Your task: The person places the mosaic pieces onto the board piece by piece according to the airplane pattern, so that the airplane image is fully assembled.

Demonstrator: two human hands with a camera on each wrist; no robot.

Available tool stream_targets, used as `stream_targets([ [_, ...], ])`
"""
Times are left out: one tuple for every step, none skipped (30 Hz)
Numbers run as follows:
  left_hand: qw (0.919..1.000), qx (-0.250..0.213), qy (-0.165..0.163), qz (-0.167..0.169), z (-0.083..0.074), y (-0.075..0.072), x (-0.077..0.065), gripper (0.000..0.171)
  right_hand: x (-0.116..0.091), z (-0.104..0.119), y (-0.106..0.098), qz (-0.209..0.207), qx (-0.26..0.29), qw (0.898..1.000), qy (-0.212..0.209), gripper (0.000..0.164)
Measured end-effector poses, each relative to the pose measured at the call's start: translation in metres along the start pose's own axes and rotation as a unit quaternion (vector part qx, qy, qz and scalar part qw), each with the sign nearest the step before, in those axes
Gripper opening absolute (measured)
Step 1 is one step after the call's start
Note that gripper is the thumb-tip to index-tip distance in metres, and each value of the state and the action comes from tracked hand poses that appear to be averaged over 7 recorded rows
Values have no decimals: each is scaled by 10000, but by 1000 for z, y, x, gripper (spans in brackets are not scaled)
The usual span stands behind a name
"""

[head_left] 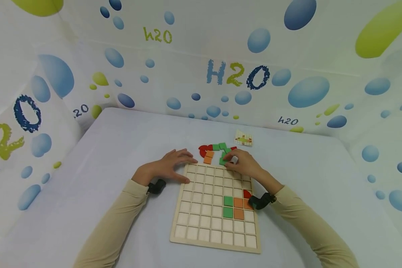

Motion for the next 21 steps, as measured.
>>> stream_targets([
  [10000, -7, -5, 1, 0, 0, 0, 67, 0, 0, 0, -11, -20, 10000, 35, 18],
  [10000, -16, -9, 5, -1, -1, -1, 67, 1, 0, 1, -8, -38, 10000, 57, 20],
  [10000, -27, -13, 13, -1, -1, -1, 67, 1, 0, 1, 1, -45, 10000, 69, 21],
  [10000, -30, -15, 18, -1, -1, -1, 67, 1, -1, 1, 13, -32, 10000, 76, 21],
  [10000, -30, -16, 22, -1, -1, -1, 67, 2, -1, 1, 27, -8, 10000, 72, 22],
  [10000, -29, -15, 23, -1, -2, -1, 67, 2, -1, 1, 41, 28, 10000, 66, 23],
  [10000, -28, -8, 20, -1, -2, -1, 67, 3, 0, 1, 57, 46, 10000, 47, 23],
  [10000, -18, -2, 14, -1, -2, -1, 67, 4, -1, 1, 70, 52, 10000, 30, 23],
  [10000, -12, 4, 4, -1, -2, -1, 67, 4, -1, 1, 79, 67, 9999, 14, 22],
  [10000, -9, 13, -8, -1, -2, -1, 67, 5, -1, 1, 90, 79, 9999, 1, 21],
  [10000, -3, 17, -17, -1, -2, -1, 67, 5, -1, 0, 99, 97, 9999, 2, 20],
  [10000, 1, 22, -21, -1, -2, -1, 67, 5, -1, 0, 112, 113, 9999, 6, 18],
  [10000, 9, 22, -25, -1, -1, -1, 67, 5, 0, 0, 126, 123, 9998, 20, 16],
  [10000, 14, 18, -20, -1, -1, -1, 67, 6, 0, 0, 144, 129, 9998, 35, 15],
  [10000, 16, 18, -17, -1, -1, -1, 67, 6, 0, -1, 160, 132, 9998, 46, 13],
  [10000, 13, 15, -11, -1, -1, -1, 67, 6, 1, -1, 179, 126, 9997, 63, 13],
  [10000, 12, 17, -4, -1, -1, 0, 67, 6, 1, -1, 194, 125, 9997, 87, 12],
  [10000, 7, 19, 0, -1, -1, -1, 67, 6, 1, -1, 208, 124, 9997, 99, 13],
  [10000, 9, 21, 3, -1, -1, -1, 67, 6, 1, -1, 220, 120, 9996, 109, 14],
  [10000, 7, 24, 5, -1, -1, -1, 67, 7, 1, 0, 235, 122, 9996, 114, 16],
  [10000, 4, 31, 2, -1, -2, -1, 66, 7, 1, 0, 251, 115, 9996, 111, 18],
])
Point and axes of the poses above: each hand's wrist, its own x-axis towards the middle knuckle, its own y-axis out of the palm, z = x × y, the point moved 4 cm from there along x, towards the middle knuckle, and after that the axes turned 13 degrees about x, right-handed, at the moved point
